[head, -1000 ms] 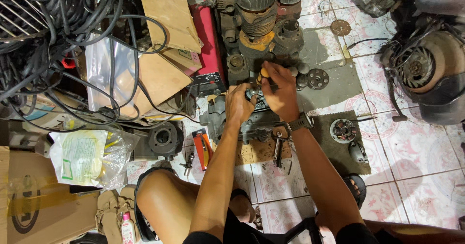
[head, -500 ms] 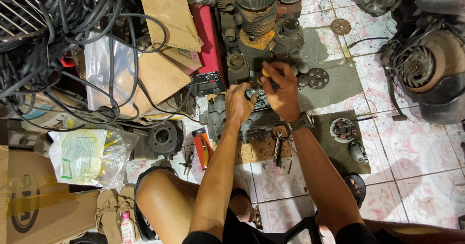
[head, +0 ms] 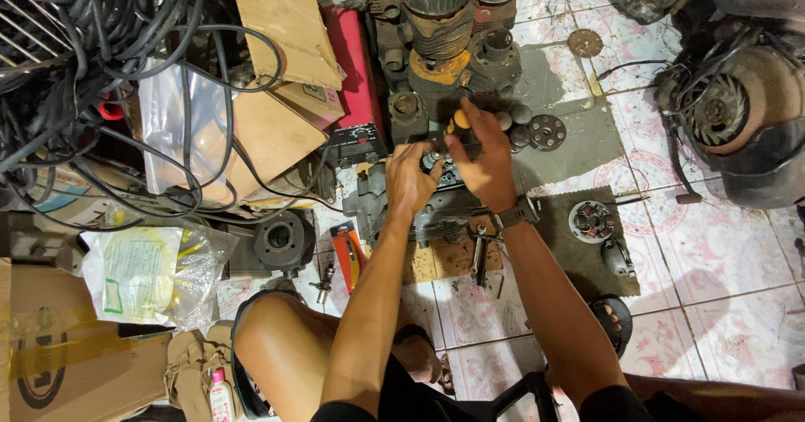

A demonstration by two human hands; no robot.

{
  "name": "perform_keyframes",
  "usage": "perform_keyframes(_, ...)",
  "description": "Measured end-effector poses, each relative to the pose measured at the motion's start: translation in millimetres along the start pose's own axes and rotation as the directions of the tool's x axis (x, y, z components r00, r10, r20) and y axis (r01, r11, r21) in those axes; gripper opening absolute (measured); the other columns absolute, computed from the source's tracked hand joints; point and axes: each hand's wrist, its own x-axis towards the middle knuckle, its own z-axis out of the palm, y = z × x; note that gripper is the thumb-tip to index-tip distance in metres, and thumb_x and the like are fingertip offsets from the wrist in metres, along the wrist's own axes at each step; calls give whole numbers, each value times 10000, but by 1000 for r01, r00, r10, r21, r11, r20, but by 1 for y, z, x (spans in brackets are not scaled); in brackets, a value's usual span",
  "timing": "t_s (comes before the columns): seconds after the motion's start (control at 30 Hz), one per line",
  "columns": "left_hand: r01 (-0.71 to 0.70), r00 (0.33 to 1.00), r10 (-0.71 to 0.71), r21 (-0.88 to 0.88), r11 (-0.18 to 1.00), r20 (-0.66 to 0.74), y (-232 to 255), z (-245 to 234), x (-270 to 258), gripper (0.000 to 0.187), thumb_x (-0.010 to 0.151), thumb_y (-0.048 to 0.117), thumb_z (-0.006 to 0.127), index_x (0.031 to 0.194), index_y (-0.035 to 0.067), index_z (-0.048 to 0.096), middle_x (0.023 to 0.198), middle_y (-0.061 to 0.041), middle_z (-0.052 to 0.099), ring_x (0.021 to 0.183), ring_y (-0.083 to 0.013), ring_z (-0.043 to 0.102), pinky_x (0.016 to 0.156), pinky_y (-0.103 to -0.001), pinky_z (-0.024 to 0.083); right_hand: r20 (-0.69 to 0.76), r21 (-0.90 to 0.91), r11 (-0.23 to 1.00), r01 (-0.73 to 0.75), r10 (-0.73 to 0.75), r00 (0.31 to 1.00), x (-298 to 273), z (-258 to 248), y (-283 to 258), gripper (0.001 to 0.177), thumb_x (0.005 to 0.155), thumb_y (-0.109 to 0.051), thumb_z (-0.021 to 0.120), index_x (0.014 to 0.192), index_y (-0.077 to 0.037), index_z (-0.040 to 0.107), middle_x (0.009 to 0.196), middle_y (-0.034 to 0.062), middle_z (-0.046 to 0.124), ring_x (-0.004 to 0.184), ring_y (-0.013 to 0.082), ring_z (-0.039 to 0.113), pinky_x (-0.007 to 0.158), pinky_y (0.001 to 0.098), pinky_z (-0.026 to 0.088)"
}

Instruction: The person works on a disassembled engine block placed on a low stool. They use a screwdriver to adjust internal components, then switch to a wrench to tighten bolts on the engine casing. The person also handles small metal parts and tools scattered on the floor.

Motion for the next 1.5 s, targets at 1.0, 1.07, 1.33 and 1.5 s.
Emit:
perform_keyframes(1.0, 401, 906, -112, -740, 541, 409, 127, -76, -63, 214, 870, 104, 647, 1080, 67, 657, 961, -94, 706, 913, -145, 637, 808, -268, 477, -60, 443, 844, -303, 365, 929, -59, -116, -88, 471, 945, -34, 527, 1348, -39, 285, 1086, 186, 502, 945, 303, 622, 760, 381, 555)
perform_keyframes(1.07, 463, 884, -141, -800, 381, 445, 115, -60, -69, 224, 861, 88, 651, 1076, 24, 639, 976, -147, 696, 890, -179, 667, 764, -243, 525, -25, 445, 850, -282, 327, 945, -63, -120, -88, 455, 933, -33, 523, 1321, -2, 287, 1015, 186, 523, 866, 272, 610, 717, 354, 536)
perform_keyframes(1.33, 519, 855, -129, -829, 210, 502, 138, -57, -72, 252, 851, 67, 652, 1081, -27, 611, 1006, -186, 684, 882, -205, 694, 766, -236, 581, 100, 465, 846, -262, 244, 965, -92, -120, -48, 425, 803, 138, 433, 1209, 53, 339, 779, 145, 544, 656, 214, 622, 615, 300, 509)
perform_keyframes(1.5, 329, 933, -52, -789, 519, 355, 144, -44, -81, 293, 785, -56, 702, 1066, -8, 635, 1113, -165, 660, 943, -178, 667, 827, -271, 549, 118, 303, 895, -328, 306, 945, -79, -146, -86, 195, 814, 7, 656, 1002, 27, 610, 592, 80, 591, 543, 103, 560, 505, 222, 437)
